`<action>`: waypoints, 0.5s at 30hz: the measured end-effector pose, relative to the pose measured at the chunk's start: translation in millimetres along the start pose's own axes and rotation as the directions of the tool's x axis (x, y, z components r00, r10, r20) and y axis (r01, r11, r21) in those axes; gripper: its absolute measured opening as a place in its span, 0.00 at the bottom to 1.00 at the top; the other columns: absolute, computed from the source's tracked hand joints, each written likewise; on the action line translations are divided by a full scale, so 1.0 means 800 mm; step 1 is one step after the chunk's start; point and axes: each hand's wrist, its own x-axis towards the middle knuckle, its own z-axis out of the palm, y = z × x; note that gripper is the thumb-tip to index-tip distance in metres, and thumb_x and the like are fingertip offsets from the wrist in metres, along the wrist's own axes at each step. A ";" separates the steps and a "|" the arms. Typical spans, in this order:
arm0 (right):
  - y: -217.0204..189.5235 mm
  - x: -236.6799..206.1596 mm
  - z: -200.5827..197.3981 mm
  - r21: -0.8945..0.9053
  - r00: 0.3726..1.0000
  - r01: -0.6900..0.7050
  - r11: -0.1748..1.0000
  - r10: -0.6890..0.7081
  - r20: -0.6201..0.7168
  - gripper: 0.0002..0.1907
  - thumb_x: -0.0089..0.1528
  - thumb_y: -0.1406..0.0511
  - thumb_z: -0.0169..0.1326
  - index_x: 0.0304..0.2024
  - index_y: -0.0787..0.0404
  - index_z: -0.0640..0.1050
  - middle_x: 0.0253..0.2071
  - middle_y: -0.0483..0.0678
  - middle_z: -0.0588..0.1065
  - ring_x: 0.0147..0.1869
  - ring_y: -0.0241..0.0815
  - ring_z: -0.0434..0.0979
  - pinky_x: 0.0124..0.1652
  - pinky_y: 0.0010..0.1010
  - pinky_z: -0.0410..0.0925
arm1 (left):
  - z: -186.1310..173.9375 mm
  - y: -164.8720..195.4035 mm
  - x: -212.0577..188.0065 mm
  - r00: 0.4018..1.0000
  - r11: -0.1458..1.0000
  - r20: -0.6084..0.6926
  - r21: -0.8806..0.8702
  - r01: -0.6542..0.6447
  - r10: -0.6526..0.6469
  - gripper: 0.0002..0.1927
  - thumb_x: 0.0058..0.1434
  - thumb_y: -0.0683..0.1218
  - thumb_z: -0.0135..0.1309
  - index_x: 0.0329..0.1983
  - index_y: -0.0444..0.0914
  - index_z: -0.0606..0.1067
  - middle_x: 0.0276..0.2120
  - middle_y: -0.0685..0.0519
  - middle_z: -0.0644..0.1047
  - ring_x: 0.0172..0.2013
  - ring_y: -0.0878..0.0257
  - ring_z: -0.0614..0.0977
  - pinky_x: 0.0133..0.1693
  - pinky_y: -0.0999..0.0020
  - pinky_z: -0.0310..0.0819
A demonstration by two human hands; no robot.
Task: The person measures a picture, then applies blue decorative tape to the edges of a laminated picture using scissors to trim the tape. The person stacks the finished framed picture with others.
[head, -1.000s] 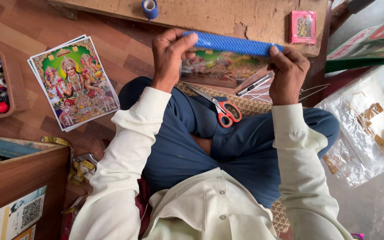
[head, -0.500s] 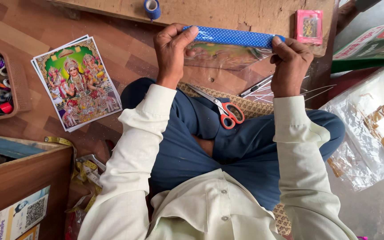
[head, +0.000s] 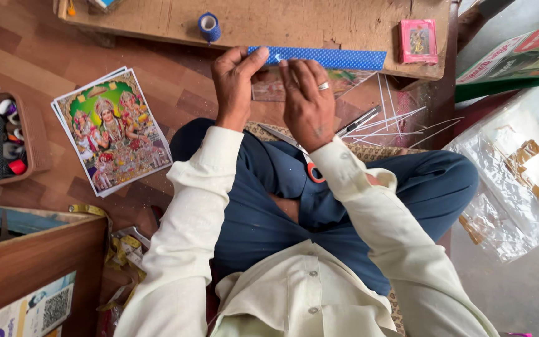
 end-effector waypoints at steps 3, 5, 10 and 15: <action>0.000 0.014 0.008 -0.014 0.999 0.000 1.000 -0.001 -0.043 0.19 0.58 0.76 0.58 0.53 0.67 0.81 0.49 0.54 0.76 0.57 0.52 0.75 0.56 0.43 0.71 | -0.002 -0.002 0.000 1.000 1.000 -0.005 0.009 -0.001 0.001 0.07 0.63 0.42 0.61 0.36 0.30 0.81 0.30 0.52 0.81 0.29 0.68 0.81 0.34 0.70 0.81; 0.015 0.013 0.004 -0.007 0.999 0.038 0.999 -0.038 -0.015 0.22 0.55 0.76 0.59 0.53 0.66 0.82 0.48 0.52 0.76 0.55 0.51 0.76 0.53 0.40 0.72 | -0.004 -0.005 0.001 1.000 0.999 -0.019 0.051 -0.018 0.019 0.08 0.64 0.42 0.62 0.36 0.30 0.82 0.29 0.52 0.81 0.27 0.67 0.80 0.32 0.71 0.78; 0.076 -0.003 -0.024 -0.050 0.999 0.046 0.998 -0.046 -0.014 0.23 0.52 0.78 0.57 0.50 0.65 0.84 0.46 0.51 0.79 0.52 0.49 0.79 0.50 0.39 0.73 | -0.011 -0.010 0.011 0.999 1.000 0.028 -0.003 -0.015 0.015 0.08 0.64 0.43 0.62 0.35 0.32 0.81 0.30 0.52 0.81 0.30 0.67 0.82 0.32 0.69 0.83; 0.130 -0.027 -0.060 -0.074 1.000 -0.012 0.997 0.012 0.005 0.15 0.63 0.78 0.59 0.50 0.63 0.84 0.48 0.50 0.79 0.53 0.50 0.79 0.52 0.38 0.74 | -0.009 -0.010 0.018 1.000 0.998 0.001 0.061 -0.015 0.015 0.09 0.65 0.45 0.61 0.35 0.32 0.82 0.30 0.52 0.82 0.29 0.67 0.83 0.31 0.71 0.82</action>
